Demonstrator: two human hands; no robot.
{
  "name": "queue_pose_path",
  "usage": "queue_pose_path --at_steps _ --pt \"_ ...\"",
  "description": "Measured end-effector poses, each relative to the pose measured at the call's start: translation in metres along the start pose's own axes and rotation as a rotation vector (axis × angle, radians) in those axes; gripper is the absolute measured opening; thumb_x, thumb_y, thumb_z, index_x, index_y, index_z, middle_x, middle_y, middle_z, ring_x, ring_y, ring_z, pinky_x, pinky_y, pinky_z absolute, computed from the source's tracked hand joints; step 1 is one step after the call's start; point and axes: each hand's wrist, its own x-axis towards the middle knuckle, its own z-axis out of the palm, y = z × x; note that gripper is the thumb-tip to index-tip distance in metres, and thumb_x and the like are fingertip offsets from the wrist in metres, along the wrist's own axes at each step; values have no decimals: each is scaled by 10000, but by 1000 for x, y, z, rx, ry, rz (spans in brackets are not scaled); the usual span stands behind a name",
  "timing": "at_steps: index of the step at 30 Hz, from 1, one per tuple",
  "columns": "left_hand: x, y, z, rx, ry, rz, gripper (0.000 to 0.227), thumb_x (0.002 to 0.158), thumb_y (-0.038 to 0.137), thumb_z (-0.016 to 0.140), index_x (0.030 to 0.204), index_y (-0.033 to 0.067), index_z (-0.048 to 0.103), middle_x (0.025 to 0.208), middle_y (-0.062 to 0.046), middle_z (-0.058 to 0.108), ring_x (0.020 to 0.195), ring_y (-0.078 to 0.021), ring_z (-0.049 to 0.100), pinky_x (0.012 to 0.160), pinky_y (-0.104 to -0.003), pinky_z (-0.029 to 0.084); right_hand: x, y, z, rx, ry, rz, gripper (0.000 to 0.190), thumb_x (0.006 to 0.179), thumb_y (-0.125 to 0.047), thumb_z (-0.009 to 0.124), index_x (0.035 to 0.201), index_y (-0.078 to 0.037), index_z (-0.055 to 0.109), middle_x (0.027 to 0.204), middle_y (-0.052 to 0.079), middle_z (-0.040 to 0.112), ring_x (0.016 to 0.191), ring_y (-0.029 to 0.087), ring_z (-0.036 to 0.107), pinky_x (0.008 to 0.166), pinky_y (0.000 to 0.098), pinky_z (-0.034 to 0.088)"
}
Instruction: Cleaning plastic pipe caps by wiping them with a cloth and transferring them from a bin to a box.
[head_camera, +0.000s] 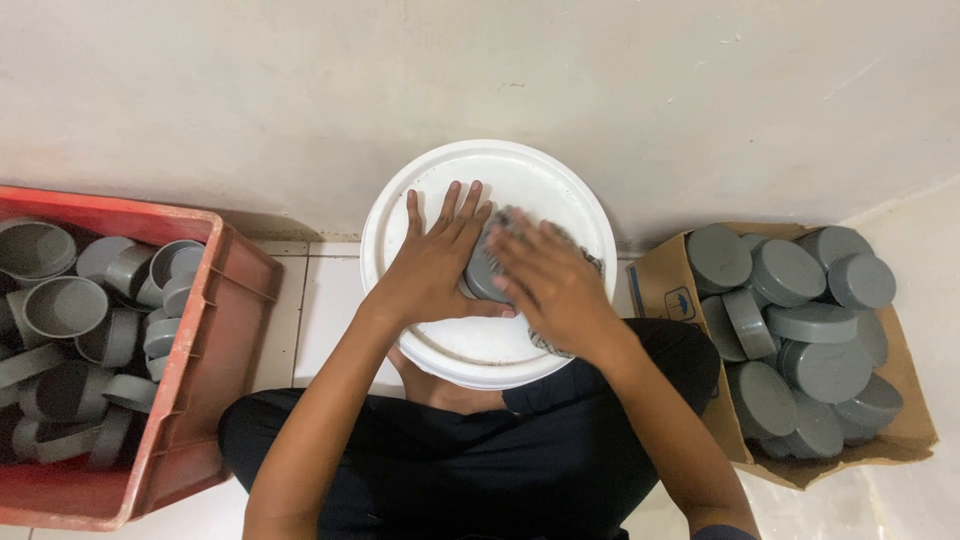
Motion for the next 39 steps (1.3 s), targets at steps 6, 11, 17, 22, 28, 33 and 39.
queue_pose_path --at_steps 6,11,17,22,28,33,39 --pt "-1 -1 2 2 6 -2 1063 584 633 698 1370 13 341 1468 -200 231 1383 -344 111 1031 -618 -128 -16 4 -22 221 -77 7 197 852 -163 589 1013 -109 689 1096 111 646 1144 314 527 1013 473 371" --pt "-3 6 -7 -55 9 -37 1080 571 648 713 1361 5 353 1462 -206 239 1385 -337 107 1040 -602 -134 -4 33 -29 -61 -62 214 278 909 -269 539 1091 -99 663 1154 124 621 1176 356 496 977 512 372" --pt "-3 6 -8 -60 16 -58 1084 558 639 723 1365 17 350 1469 -200 226 1390 -325 98 1050 -588 -129 20 0 -42 153 38 284 478 944 -400 422 1216 -33 561 1256 218 523 1209 408 432 992 545 330" --pt "-4 5 -6 -21 -24 -54 1084 571 629 702 1387 33 311 1484 -187 191 1393 -315 86 1058 -597 -111 15 2 -37 301 -294 109 687 856 -380 587 1363 15 344 1422 227 308 1324 374 263 1091 493 163" --pt "-6 2 -15 -28 -47 -60 1215 523 710 709 1408 16 248 1478 -222 171 1391 -335 75 1052 -601 -115 5 38 -37 115 -396 197 1000 695 -611 676 1349 66 339 1399 261 337 1346 381 224 1110 492 80" --pt "-8 -12 -29 -199 -111 -2 1112 611 603 737 1416 20 239 1467 -222 199 1382 -356 100 1053 -597 -90 11 34 -34 104 -435 176 985 662 -656 673 1329 17 402 1400 187 378 1353 324 248 1122 462 52" --pt "-10 -8 -24 -227 -18 37 981 587 422 828 1388 114 352 1458 -139 276 1378 -312 156 1087 -567 -14 4 33 -25 237 -234 169 885 624 -423 813 1326 -40 436 1379 133 425 1327 289 312 1117 452 119"
